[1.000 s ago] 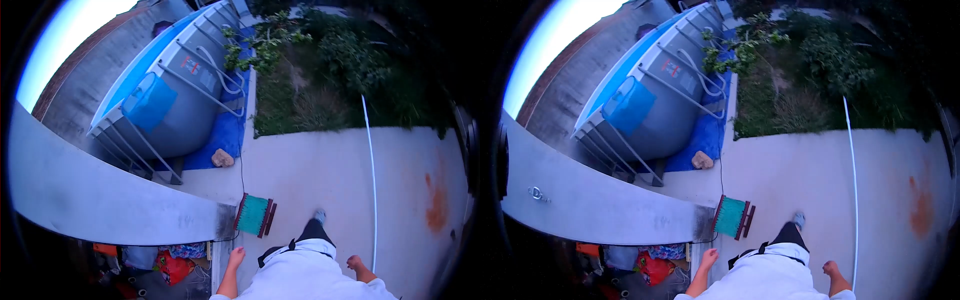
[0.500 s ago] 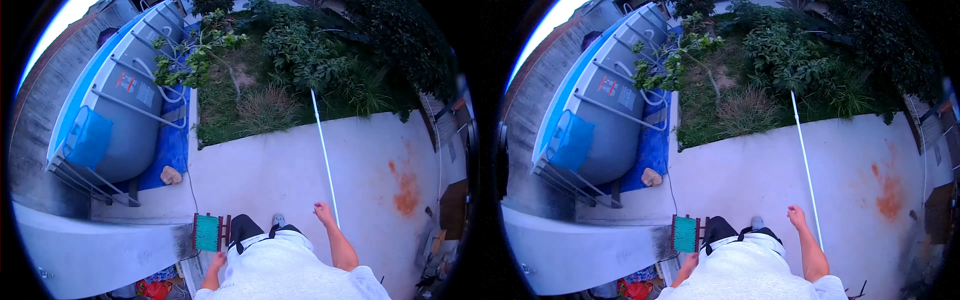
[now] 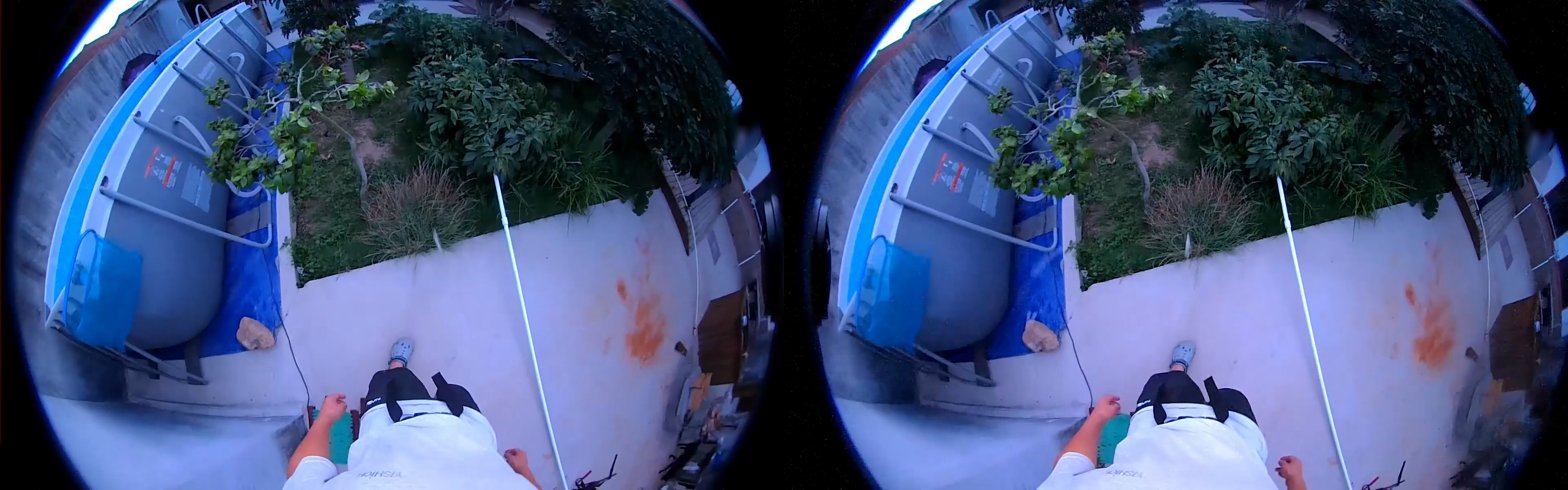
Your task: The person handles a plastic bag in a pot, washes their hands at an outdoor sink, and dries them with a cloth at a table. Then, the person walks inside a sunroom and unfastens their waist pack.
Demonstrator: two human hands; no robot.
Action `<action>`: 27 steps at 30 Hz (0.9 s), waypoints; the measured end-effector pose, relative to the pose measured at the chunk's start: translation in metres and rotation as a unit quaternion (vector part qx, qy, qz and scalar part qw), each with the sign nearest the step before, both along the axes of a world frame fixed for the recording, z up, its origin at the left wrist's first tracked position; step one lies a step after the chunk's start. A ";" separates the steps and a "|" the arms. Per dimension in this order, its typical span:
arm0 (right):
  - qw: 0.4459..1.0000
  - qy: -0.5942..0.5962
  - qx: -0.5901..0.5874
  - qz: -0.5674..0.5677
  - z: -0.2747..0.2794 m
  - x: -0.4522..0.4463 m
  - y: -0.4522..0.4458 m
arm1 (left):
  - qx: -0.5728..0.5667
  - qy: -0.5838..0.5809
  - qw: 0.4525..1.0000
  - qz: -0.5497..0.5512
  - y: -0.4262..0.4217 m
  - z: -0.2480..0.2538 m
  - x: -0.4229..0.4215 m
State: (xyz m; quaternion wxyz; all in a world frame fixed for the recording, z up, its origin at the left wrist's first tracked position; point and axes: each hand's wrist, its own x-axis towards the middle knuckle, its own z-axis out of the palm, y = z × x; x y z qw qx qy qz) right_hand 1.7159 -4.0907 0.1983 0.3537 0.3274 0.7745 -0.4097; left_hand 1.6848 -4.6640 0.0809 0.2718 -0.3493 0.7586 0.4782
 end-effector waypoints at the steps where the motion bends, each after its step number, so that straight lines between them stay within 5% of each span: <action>1: 1.000 0.006 0.010 -0.024 0.000 -0.001 -0.018 | 0.032 -0.031 0.999 0.019 -0.007 0.009 -0.017; 6: 0.992 -0.010 0.008 -0.122 0.015 0.003 -0.080 | -0.030 -0.050 0.990 -0.125 -0.043 0.006 -0.095; 8: 0.994 -0.015 0.019 -0.110 0.020 0.001 -0.098 | -0.058 0.028 0.985 -0.158 -0.053 -0.022 -0.123; 15: 0.974 0.028 0.013 -0.222 0.011 0.023 -0.118 | 0.005 0.077 0.978 -0.193 -0.009 0.023 -0.238; 20: 0.964 0.050 0.046 -0.258 0.004 0.044 -0.130 | -0.023 0.081 0.944 -0.320 0.026 0.031 -0.259; 27: 0.942 0.042 0.002 -0.333 -0.004 0.092 -0.105 | -0.019 0.055 0.941 -0.333 0.065 0.029 -0.217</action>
